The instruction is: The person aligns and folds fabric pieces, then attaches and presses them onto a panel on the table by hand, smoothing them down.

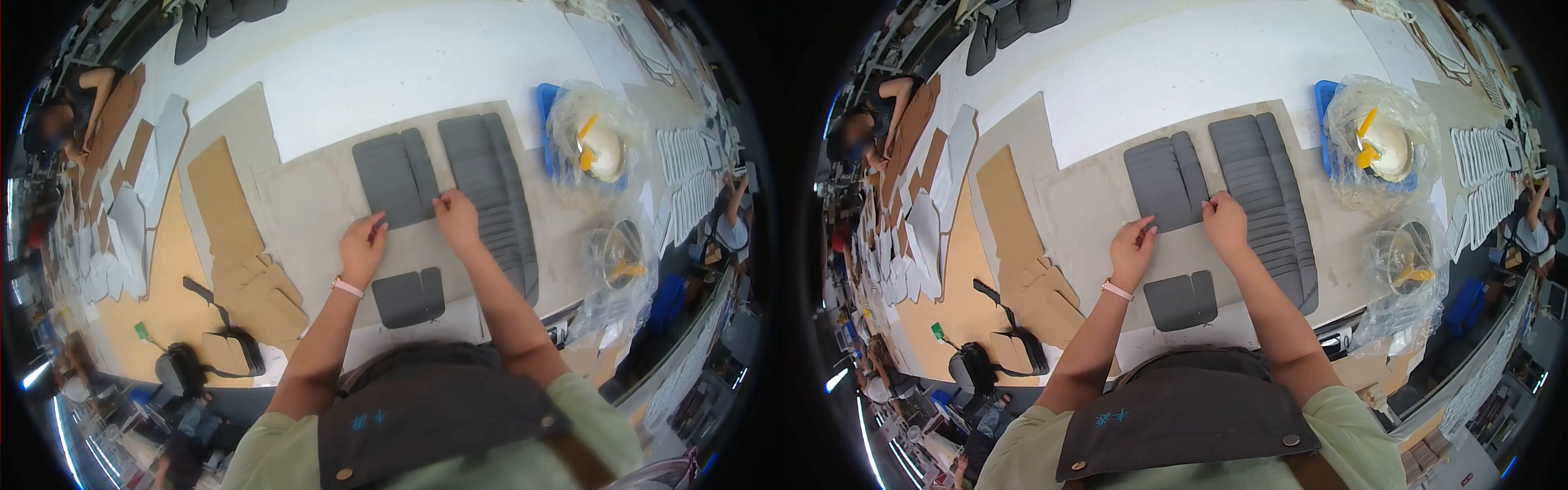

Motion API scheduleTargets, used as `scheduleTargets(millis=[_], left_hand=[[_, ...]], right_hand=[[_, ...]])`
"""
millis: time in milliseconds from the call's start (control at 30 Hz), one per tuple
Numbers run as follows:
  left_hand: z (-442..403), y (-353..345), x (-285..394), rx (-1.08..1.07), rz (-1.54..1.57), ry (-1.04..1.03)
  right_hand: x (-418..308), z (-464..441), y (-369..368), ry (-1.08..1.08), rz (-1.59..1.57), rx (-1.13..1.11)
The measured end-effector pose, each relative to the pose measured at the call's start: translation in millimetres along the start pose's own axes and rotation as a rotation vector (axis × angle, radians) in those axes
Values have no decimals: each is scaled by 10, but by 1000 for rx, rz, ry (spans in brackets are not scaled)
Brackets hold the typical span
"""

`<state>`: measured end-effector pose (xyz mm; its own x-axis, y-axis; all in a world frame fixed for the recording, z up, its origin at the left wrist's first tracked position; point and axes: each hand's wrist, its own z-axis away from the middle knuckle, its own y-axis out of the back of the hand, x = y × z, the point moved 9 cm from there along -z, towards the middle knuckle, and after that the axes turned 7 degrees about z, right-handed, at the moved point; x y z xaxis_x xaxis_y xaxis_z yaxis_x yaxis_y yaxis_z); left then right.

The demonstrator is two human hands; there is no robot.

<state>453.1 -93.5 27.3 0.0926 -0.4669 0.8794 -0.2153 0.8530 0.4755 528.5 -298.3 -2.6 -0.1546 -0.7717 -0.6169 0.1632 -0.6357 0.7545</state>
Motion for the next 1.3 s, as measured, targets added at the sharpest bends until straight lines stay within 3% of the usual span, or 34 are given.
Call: scheduleTargets(millis=[1033, 1100, 1200, 1300], left_hand=[[25, 39, 47, 23, -13, -34], [96, 142, 84, 56, 76, 14], [409, 350, 72, 83, 71, 170], [871, 314, 173, -34, -141, 100]], right_hand=[[60, -2, -34, -59, -43, -37], [45, 109, 74, -74, -27, 9], [17, 505, 206, -73, 20, -167], [29, 1059, 206, 80, 208, -216]])
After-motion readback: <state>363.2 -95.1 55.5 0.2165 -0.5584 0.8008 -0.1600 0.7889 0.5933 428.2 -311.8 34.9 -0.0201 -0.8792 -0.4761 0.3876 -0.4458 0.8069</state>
